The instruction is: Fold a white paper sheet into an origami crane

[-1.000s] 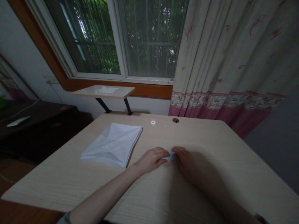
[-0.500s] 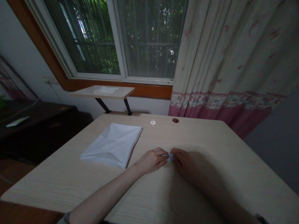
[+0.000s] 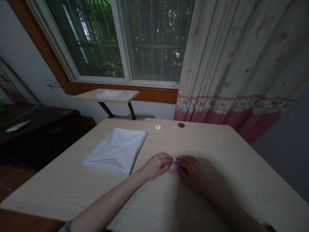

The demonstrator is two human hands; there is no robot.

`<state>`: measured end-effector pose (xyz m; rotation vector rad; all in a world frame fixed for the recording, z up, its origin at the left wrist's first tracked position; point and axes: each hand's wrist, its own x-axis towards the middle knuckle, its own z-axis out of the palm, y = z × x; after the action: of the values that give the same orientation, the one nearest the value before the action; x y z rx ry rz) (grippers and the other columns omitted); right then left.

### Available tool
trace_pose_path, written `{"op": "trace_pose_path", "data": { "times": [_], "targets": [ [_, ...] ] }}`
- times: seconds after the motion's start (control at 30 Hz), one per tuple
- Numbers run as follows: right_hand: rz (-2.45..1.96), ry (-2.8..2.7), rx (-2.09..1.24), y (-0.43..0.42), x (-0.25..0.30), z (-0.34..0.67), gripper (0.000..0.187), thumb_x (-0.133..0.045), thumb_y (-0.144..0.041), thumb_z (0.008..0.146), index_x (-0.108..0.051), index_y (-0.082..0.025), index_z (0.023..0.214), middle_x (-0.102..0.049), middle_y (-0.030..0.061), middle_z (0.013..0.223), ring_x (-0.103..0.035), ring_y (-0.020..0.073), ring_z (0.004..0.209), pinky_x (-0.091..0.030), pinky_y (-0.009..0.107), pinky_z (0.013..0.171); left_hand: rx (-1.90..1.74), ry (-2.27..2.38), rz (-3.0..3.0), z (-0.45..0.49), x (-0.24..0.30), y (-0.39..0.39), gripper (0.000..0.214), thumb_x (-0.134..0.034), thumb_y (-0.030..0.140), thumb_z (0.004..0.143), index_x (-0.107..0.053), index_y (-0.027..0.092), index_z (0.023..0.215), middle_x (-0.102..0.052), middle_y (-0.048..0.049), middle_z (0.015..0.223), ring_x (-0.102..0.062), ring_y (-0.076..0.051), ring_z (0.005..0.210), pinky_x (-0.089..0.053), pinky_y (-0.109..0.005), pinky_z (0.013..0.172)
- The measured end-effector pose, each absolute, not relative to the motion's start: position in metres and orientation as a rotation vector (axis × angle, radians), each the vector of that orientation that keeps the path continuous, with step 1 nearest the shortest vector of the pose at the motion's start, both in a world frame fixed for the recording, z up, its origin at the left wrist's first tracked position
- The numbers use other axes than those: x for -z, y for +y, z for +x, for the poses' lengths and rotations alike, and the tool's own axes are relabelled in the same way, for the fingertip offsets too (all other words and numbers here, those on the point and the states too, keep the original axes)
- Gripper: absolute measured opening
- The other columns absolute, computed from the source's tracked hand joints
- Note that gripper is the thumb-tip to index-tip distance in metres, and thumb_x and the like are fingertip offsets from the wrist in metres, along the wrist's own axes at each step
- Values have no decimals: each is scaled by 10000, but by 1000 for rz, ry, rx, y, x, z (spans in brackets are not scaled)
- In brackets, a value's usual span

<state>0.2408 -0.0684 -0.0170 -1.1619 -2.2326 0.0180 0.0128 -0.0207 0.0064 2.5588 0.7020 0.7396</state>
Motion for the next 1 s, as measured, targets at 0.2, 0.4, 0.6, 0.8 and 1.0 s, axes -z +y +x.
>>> {"op": "trace_pose_path", "data": {
  "times": [0.2, 0.4, 0.6, 0.8, 1.0],
  "targets": [
    [-1189, -2218, -22, -67, 20, 241, 292, -488, -105, 917, -683, -229, 1095, -725, 76, 1103, -668, 238, 1027, -563, 453, 939, -756, 735, 2510, 13, -4, -20, 220, -479, 236, 1029, -691, 181, 1043, -719, -60, 1064, -637, -193, 1040, -510, -329, 958],
    [-1210, -2196, -41, -68, 23, 241, 272, -476, -117, 936, -643, -256, 1100, -719, 75, 1076, -678, 250, 1012, -563, 457, 943, -814, 761, 2372, 14, -3, -20, 227, -465, 286, 1039, -653, 174, 977, -683, -72, 1016, -637, -188, 986, -521, -324, 921],
    [-1207, -2134, -35, -65, 36, 243, 318, -459, -117, 938, -601, -263, 1183, -696, 78, 1142, -666, 248, 1068, -564, 469, 959, -803, 757, 2350, 12, -3, -18, 166, -486, 277, 1035, -617, 187, 1083, -648, -80, 1096, -612, -194, 1046, -507, -330, 945],
    [-1228, -2141, 11, -63, 37, 244, 318, -479, -113, 933, -625, -235, 1188, -680, 94, 1171, -649, 249, 1096, -555, 485, 976, -748, 933, 2527, 12, 3, -16, 134, -559, 292, 1007, -629, 203, 1078, -670, -61, 1114, -601, -224, 1071, -477, -373, 952],
    [-1230, -2168, -14, -65, 32, 242, 272, -527, -131, 929, -644, -207, 1163, -681, 109, 1201, -636, 254, 1127, -537, 475, 1004, -656, 1189, 2560, 12, -5, -17, 194, -676, 369, 933, -615, 186, 952, -652, -47, 1044, -578, -235, 999, -455, -362, 861]
  ]
}}
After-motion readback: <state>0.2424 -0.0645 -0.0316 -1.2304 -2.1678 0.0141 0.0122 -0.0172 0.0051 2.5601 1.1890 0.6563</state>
